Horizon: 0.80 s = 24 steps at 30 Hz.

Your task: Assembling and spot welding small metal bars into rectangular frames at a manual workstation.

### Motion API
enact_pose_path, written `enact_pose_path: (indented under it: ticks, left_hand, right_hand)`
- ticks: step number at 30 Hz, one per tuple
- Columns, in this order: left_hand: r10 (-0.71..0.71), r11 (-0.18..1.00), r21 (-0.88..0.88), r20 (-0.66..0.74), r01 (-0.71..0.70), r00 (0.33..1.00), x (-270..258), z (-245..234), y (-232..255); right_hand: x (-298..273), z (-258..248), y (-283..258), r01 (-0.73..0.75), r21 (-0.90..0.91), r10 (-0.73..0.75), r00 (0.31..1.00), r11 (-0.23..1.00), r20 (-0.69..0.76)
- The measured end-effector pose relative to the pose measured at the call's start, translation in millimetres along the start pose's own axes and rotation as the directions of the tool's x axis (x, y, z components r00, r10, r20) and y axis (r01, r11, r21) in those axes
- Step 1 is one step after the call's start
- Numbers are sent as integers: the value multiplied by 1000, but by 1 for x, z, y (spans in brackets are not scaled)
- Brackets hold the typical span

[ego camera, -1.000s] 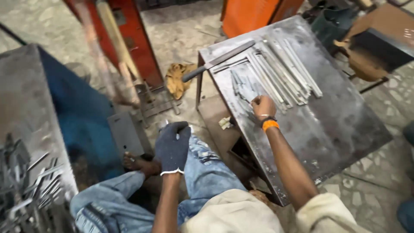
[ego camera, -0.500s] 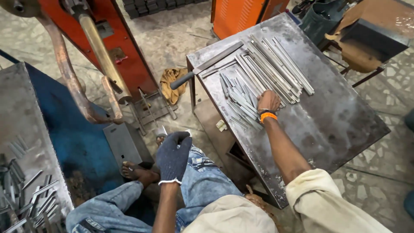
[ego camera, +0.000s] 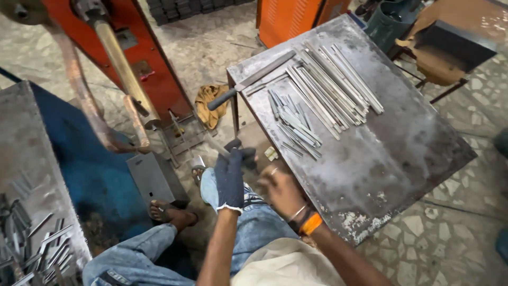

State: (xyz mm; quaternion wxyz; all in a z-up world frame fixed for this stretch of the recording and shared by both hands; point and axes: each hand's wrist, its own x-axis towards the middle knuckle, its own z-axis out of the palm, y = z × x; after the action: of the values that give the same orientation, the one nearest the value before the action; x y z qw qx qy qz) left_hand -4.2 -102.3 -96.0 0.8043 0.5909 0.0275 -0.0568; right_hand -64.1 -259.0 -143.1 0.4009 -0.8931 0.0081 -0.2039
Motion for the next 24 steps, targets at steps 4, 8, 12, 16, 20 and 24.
enact_pose_path:
  ticks: [4,8,12,16,20,24]
  left_hand:
    - [-8,1000,-1,-26,8,1000,-14,1,25]
    - [90,967,240,-10,-85,996,-26,-17,55]
    - [77,891,448,10,-73,997,-29,-36,58]
    - [152,765,627,45,-146,987,-27,-40,60]
    - [292,614,729,146,-303,945,-28,-45,62]
    - [221,637,736,110,-228,969,-27,-54,65]
  right_hand:
    - [11,2,24,-241,269,211,968,932,137]
    - [56,-4,116,-289,-68,279,952,955,-127]
    - [95,0,177,-219,-341,180,973,914,-141]
    - [131,17,189,-108,-463,75,993,880,-90]
    - [149,31,224,-120,-577,140,990,808,-10]
    - [152,24,231,-136,-587,197,980,798,41]
